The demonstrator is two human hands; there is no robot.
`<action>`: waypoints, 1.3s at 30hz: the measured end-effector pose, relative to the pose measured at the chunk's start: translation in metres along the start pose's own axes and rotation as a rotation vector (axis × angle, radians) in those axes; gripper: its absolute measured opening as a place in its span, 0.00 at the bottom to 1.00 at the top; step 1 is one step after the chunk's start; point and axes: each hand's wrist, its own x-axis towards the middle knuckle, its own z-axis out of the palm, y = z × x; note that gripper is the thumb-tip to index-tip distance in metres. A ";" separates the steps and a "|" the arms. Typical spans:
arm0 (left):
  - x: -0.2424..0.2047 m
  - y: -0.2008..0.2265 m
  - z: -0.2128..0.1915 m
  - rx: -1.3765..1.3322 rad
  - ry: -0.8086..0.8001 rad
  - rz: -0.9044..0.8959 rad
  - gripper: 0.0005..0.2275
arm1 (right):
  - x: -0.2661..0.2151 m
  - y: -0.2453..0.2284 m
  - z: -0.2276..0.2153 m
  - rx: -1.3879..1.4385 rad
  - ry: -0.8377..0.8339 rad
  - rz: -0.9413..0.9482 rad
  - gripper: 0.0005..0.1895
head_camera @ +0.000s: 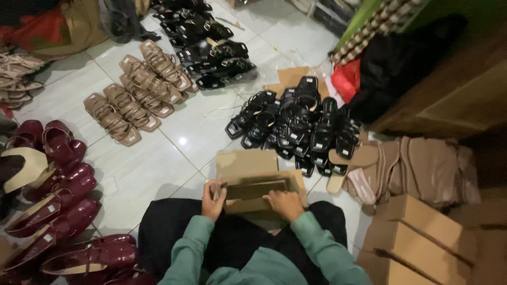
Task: The person sits on the floor and repeatedly picks up pairs of black sandals, places them into small cardboard boxes, and closes the boxes. The person then stacks the closed boxes to the side.
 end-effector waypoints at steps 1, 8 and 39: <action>-0.004 -0.009 0.004 -0.074 0.000 -0.010 0.20 | 0.008 -0.002 -0.001 0.051 -0.123 0.050 0.23; -0.009 0.008 0.021 0.827 -0.072 0.614 0.26 | 0.015 0.011 0.010 0.051 0.638 -0.090 0.20; -0.003 0.001 0.024 0.607 -0.092 0.519 0.20 | -0.016 0.058 0.093 0.907 0.645 0.081 0.14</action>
